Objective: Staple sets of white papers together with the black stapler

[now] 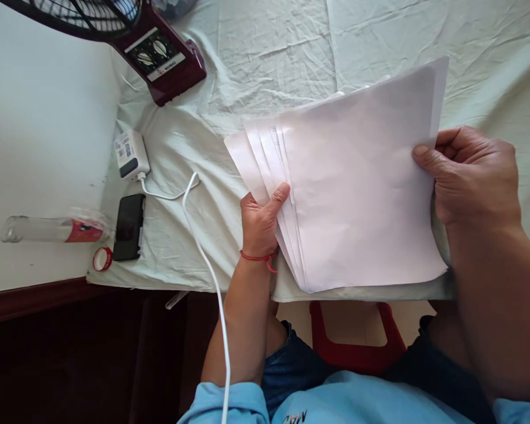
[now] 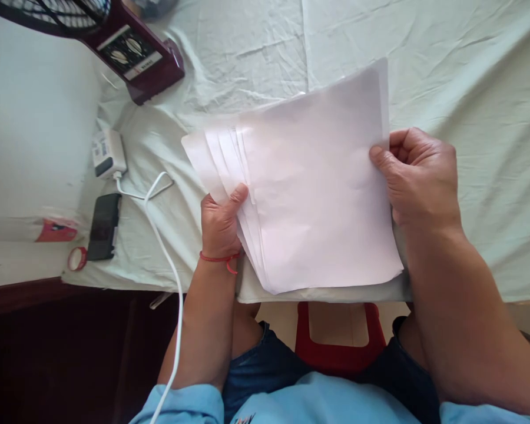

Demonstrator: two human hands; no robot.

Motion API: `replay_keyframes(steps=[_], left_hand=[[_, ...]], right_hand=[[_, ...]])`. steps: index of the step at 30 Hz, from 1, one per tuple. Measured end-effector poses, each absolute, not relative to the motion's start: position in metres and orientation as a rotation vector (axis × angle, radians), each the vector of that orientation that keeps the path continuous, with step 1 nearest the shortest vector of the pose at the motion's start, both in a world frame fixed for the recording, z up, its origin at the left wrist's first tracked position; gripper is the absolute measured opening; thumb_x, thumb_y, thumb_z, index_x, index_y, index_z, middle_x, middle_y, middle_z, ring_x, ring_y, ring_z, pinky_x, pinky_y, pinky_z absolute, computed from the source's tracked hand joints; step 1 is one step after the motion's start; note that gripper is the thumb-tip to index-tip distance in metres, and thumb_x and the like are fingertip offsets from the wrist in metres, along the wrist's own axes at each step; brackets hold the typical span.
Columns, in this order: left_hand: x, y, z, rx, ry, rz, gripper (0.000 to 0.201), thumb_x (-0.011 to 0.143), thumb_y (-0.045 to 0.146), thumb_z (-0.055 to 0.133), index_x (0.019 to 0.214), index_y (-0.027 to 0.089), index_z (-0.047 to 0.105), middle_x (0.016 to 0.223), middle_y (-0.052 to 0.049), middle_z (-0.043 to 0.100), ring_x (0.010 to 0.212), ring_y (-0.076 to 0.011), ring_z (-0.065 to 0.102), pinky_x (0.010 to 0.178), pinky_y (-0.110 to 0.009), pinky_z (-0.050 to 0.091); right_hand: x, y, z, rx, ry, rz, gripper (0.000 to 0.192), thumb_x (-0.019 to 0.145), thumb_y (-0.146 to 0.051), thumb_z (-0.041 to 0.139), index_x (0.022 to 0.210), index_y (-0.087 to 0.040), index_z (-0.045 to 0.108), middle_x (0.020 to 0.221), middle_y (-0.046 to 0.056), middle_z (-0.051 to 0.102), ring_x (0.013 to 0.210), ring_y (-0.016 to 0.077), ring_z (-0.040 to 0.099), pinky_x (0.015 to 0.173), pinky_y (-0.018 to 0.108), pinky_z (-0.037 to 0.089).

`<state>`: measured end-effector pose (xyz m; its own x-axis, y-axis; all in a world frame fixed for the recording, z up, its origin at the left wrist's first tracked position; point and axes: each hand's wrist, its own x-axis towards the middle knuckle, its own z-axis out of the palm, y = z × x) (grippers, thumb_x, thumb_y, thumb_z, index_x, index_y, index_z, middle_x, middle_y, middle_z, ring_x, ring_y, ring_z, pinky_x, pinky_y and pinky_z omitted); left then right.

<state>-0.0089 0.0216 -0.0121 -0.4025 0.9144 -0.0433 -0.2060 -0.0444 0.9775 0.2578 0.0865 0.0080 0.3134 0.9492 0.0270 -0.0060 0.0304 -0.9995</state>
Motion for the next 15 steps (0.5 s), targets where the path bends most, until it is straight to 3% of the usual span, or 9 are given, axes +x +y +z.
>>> replay_keyframes(steps=[6,15], left_hand=[[-0.0101,0.0226,-0.0127,0.811,1.369,1.579,0.035,0.070,0.040,0.104,0.094,0.021,0.088,0.099,-0.006,0.089,0.098,-0.0261,0.085,0.092,-0.037,0.071],[-0.0098,0.0219,-0.0110,0.782,1.338,1.612,0.031,0.069,0.035,0.103,0.092,0.021,0.088,0.098,-0.006,0.088,0.101,-0.0276,0.085,0.097,-0.041,0.070]], right_hand=[[0.2554,0.0885,0.0096,-1.332,-0.952,0.952,0.021,0.078,0.001,0.076,0.078,-0.019,0.080,0.066,-0.004,0.070,0.057,0.0048,0.056,0.053,0.020,0.045],[0.2646,0.0952,0.0008,-1.396,-0.959,0.766,0.013,0.080,-0.005,0.077,0.081,-0.018,0.079,0.068,-0.005,0.067,0.058,0.0037,0.052,0.056,0.023,0.039]])
